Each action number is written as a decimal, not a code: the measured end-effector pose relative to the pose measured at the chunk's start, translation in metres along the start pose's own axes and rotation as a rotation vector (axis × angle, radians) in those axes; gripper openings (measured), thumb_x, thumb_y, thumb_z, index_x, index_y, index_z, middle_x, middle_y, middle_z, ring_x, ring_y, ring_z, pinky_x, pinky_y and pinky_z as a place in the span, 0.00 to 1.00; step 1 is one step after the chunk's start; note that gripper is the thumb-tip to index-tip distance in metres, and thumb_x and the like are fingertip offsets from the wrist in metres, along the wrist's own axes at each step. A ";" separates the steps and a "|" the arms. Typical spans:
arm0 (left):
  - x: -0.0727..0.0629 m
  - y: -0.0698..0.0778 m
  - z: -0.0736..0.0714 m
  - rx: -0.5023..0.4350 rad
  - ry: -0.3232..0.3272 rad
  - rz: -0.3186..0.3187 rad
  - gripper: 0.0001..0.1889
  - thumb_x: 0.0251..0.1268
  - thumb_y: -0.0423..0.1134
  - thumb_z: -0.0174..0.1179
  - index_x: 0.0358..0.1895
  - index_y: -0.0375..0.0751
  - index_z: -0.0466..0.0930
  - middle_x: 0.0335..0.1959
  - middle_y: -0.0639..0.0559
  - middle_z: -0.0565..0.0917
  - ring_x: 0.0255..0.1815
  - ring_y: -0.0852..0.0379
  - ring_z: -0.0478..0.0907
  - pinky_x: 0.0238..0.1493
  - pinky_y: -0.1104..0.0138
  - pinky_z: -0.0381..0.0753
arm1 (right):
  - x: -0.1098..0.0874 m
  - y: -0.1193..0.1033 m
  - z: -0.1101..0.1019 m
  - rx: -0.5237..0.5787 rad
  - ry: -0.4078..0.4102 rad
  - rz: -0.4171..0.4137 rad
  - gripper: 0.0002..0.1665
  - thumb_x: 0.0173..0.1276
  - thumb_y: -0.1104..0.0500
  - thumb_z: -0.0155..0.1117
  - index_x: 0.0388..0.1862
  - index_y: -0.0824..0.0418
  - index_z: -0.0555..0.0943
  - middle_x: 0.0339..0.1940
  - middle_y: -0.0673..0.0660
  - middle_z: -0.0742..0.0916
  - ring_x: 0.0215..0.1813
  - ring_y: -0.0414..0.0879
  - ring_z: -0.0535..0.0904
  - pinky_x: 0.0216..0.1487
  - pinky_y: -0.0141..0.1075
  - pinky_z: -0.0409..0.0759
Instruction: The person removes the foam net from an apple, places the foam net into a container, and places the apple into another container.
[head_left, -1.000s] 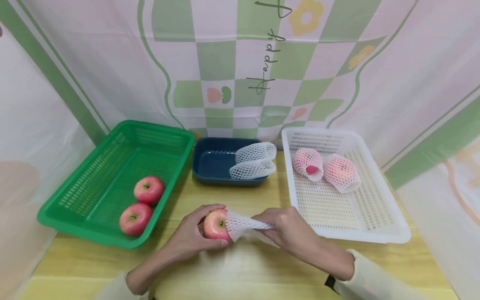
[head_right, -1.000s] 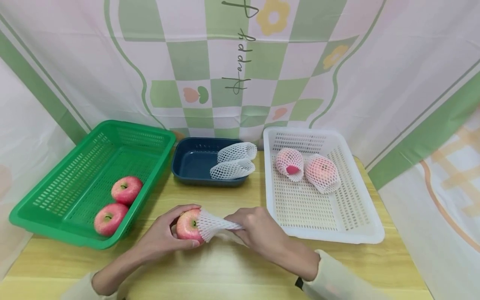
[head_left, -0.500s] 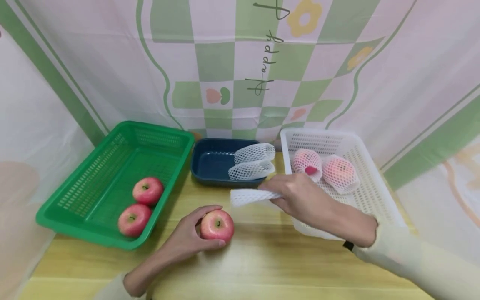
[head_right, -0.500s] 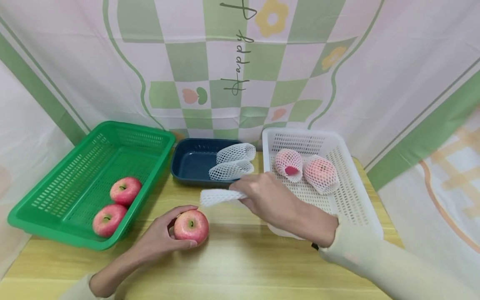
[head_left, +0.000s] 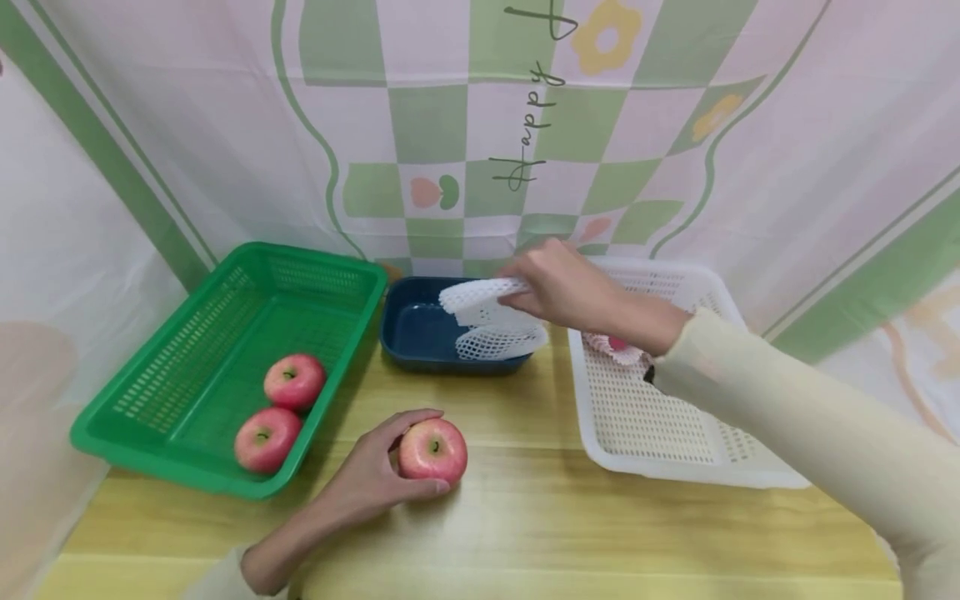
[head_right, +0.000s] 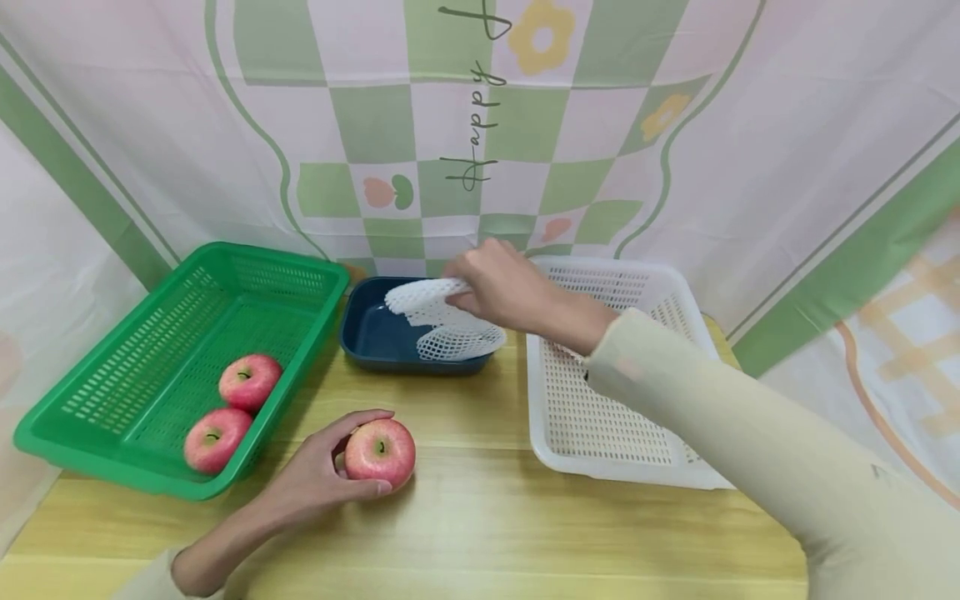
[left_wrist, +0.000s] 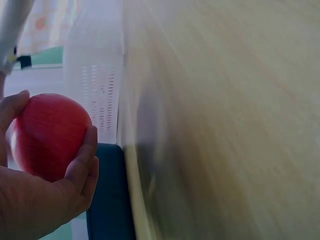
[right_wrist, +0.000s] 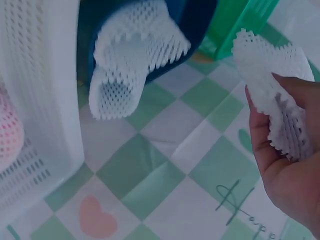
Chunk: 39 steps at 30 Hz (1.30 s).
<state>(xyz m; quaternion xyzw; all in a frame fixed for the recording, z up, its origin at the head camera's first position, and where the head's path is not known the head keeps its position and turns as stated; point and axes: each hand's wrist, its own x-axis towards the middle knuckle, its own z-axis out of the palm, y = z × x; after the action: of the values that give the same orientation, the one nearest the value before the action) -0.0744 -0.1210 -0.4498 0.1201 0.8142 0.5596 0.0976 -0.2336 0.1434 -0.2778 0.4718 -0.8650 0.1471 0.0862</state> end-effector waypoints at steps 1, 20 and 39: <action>0.000 0.001 0.000 0.000 -0.001 0.003 0.41 0.49 0.51 0.85 0.70 0.56 0.78 0.65 0.57 0.82 0.63 0.54 0.80 0.66 0.55 0.81 | 0.006 0.003 0.000 -0.010 -0.023 0.017 0.06 0.65 0.64 0.78 0.34 0.65 0.88 0.26 0.57 0.89 0.26 0.48 0.85 0.33 0.40 0.88; -0.025 0.043 -0.033 0.153 0.060 0.129 0.42 0.47 0.53 0.86 0.70 0.63 0.77 0.62 0.65 0.83 0.55 0.62 0.83 0.55 0.63 0.85 | 0.058 0.037 0.054 -0.140 -0.314 0.194 0.12 0.71 0.55 0.74 0.45 0.63 0.88 0.35 0.57 0.90 0.36 0.52 0.85 0.43 0.48 0.86; -0.009 0.089 -0.105 0.391 0.121 0.155 0.40 0.53 0.51 0.83 0.71 0.50 0.78 0.63 0.51 0.83 0.56 0.50 0.82 0.50 0.53 0.86 | 0.057 0.037 0.080 -0.192 -0.460 0.312 0.38 0.70 0.40 0.73 0.68 0.64 0.79 0.57 0.63 0.87 0.54 0.57 0.86 0.58 0.50 0.85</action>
<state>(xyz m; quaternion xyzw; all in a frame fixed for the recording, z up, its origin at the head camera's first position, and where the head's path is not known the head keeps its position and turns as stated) -0.0889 -0.1860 -0.3294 0.1650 0.8999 0.4032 -0.0199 -0.2967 0.0905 -0.3433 0.3439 -0.9339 -0.0347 -0.0918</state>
